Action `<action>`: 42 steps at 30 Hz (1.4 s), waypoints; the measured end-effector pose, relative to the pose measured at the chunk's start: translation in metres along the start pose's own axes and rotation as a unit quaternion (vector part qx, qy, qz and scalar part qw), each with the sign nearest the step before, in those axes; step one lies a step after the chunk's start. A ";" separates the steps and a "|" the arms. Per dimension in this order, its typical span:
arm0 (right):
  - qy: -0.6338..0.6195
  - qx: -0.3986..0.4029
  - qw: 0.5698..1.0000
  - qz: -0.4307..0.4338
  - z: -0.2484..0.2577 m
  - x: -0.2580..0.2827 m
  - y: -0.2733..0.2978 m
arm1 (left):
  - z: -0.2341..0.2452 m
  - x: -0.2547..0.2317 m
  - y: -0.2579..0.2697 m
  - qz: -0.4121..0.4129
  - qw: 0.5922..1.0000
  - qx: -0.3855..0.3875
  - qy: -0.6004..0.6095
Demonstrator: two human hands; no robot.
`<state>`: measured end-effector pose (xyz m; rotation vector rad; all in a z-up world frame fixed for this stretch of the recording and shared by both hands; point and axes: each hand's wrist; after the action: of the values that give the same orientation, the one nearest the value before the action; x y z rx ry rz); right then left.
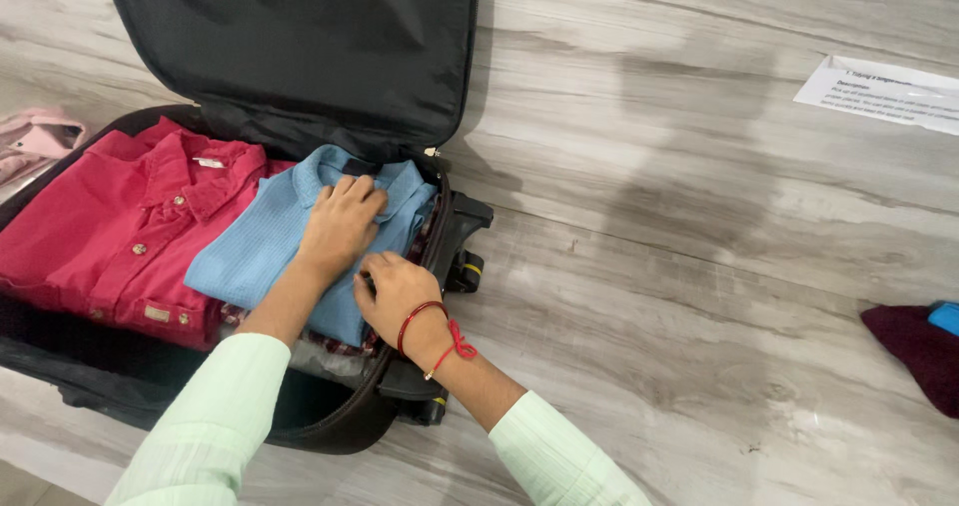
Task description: The person buttons a red shirt, folds it, and places it into an open suitcase before folding a blue shirt and adding it to the suitcase.
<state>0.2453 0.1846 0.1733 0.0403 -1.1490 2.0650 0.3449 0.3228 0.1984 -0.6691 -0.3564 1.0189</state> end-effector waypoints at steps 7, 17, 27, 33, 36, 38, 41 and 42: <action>-0.018 0.005 1.000 -0.009 0.002 0.001 -0.001 | 0.006 0.001 -0.006 0.090 0.991 0.018 0.097; -0.001 0.021 1.000 -0.017 0.005 0.003 -0.005 | -0.002 -0.002 -0.009 0.024 0.997 -0.062 0.027; 0.192 0.012 0.976 0.104 -0.013 -0.120 -0.087 | -0.015 -0.002 -0.013 0.061 0.995 -0.029 0.075; 0.219 0.046 0.970 0.100 -0.029 -0.127 -0.088 | -0.003 0.005 -0.020 0.065 0.995 0.016 0.078; 0.243 0.046 0.962 0.115 -0.029 -0.126 -0.084 | -0.008 0.004 -0.016 0.071 0.996 0.021 0.040; 0.263 0.060 0.956 0.114 -0.029 -0.124 -0.085 | -0.014 0.006 -0.016 0.057 0.998 0.005 0.005; 0.267 0.079 0.956 0.091 -0.028 -0.120 -0.086 | -0.022 0.006 -0.016 0.018 0.999 -0.008 -0.030; 0.273 0.106 0.954 0.062 -0.028 -0.117 -0.087 | -0.025 0.004 -0.016 0.030 0.999 -0.013 -0.029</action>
<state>0.3920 0.1614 0.1761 -0.4817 -0.5997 2.1098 0.3720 0.3124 0.1905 -0.6786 -0.4024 1.0931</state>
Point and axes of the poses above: each hand's wrist, its own y-axis away from the middle knuckle, its own z-axis out of the back of the hand, x = y × z, and after that the axes turned 12 degrees about z, right-handed
